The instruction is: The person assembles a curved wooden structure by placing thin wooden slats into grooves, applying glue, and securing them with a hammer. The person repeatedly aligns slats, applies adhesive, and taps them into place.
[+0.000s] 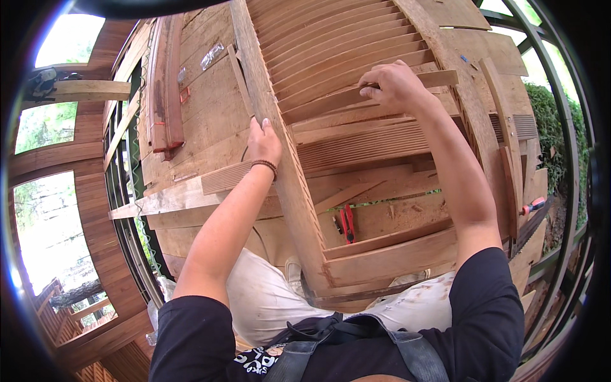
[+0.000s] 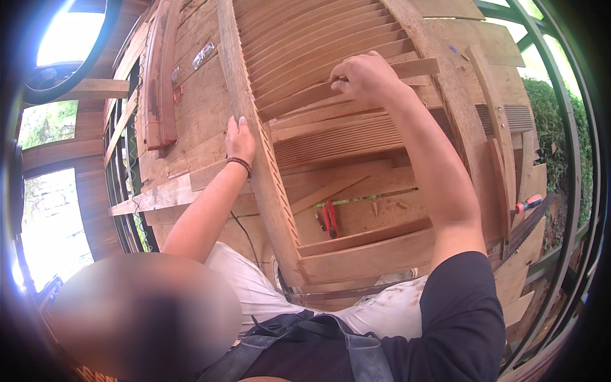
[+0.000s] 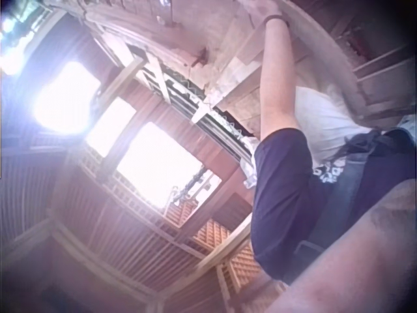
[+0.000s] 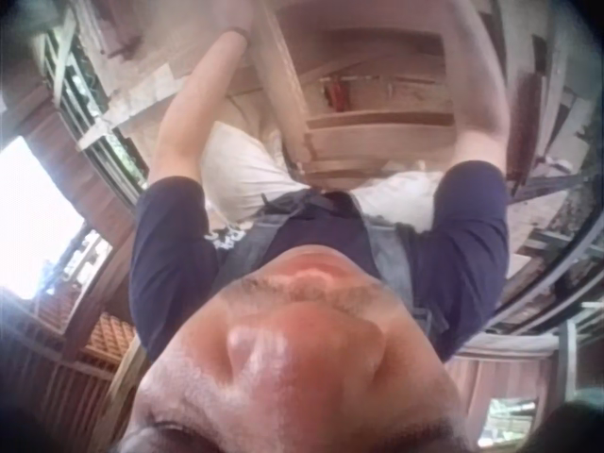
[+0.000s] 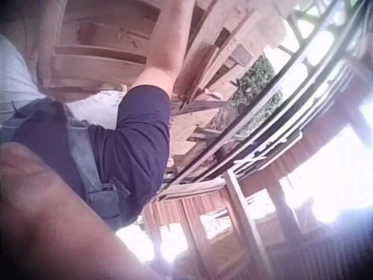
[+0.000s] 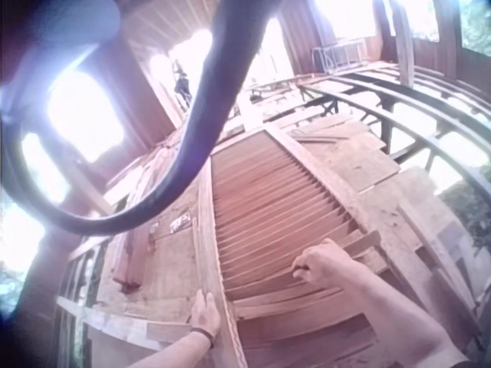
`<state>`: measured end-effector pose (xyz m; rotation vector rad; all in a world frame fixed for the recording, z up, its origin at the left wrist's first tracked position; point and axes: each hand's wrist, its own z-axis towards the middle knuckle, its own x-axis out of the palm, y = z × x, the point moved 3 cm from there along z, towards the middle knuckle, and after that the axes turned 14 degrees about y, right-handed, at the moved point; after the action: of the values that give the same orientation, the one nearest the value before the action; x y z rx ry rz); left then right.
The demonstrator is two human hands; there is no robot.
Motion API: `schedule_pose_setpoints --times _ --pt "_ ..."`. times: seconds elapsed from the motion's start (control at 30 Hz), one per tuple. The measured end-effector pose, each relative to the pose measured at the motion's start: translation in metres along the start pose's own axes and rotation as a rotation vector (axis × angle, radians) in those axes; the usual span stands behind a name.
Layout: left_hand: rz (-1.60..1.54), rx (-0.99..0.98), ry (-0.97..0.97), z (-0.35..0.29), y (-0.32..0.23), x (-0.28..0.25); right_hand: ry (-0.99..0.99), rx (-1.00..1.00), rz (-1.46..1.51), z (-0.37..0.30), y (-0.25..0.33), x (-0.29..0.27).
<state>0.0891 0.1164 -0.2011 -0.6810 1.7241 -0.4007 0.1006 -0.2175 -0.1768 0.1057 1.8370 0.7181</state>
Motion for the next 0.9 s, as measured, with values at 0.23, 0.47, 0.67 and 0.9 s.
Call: schedule_pose_setpoints --times 0.23,0.47,0.67,0.9 --pt "0.006 0.010 0.019 0.000 -0.001 0.000 -0.110 -0.076 -0.029 0.004 -0.005 0.006" --pt "0.000 -0.003 0.011 0.003 0.001 0.000 -0.250 -0.163 -0.059 0.006 -0.003 0.013" --pt "0.113 0.033 -0.069 0.009 0.011 0.006 -0.309 -0.181 -0.073 0.009 -0.002 0.017" --pt "0.190 0.049 -0.093 0.017 0.024 0.010 -0.331 -0.127 -0.067 0.005 0.001 0.022"
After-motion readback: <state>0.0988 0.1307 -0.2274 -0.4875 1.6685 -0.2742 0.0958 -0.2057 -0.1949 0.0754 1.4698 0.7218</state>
